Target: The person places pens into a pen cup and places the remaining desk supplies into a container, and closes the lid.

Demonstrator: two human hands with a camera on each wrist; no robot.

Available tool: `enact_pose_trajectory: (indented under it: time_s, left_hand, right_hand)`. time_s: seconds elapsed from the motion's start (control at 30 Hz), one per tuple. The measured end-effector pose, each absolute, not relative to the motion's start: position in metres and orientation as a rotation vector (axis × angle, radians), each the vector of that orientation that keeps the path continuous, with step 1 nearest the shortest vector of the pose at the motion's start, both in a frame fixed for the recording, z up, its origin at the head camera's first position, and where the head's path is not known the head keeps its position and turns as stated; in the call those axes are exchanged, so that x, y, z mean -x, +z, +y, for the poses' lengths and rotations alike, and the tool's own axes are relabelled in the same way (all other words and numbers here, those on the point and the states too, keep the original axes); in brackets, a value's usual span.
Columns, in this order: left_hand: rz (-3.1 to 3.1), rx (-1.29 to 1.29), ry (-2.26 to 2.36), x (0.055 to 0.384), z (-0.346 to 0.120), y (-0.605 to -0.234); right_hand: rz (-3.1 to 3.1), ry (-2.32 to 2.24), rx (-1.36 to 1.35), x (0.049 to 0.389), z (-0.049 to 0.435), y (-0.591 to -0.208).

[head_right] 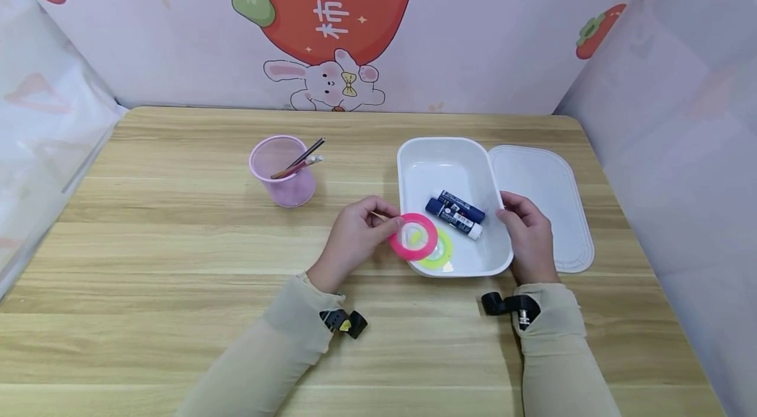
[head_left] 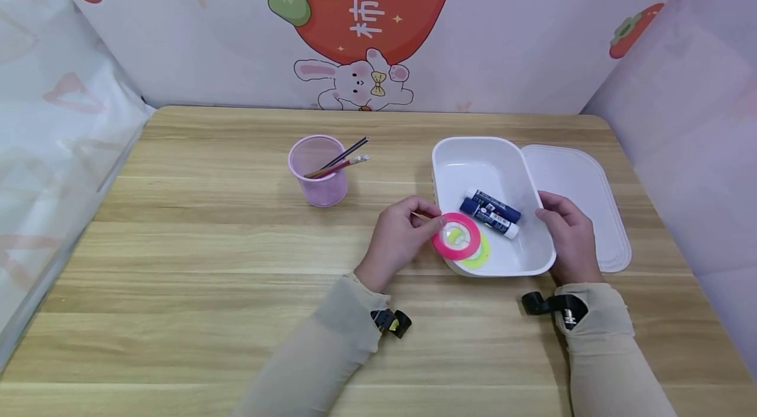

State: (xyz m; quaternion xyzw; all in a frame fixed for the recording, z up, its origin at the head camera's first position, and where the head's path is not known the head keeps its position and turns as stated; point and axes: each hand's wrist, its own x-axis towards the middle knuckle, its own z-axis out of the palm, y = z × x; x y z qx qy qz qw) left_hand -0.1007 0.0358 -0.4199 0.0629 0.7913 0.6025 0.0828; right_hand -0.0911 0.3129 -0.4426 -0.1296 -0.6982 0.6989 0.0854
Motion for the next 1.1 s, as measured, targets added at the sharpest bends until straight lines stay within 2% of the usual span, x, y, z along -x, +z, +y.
enact_pose_trajectory:
  time_s: [1.1]
  left_hand:
    - [2.402, -0.370, 1.861, 0.096, 0.052, -0.424]
  right_hand:
    - [-2.077, 2.088, 0.383, 0.091, 0.312, -0.441]
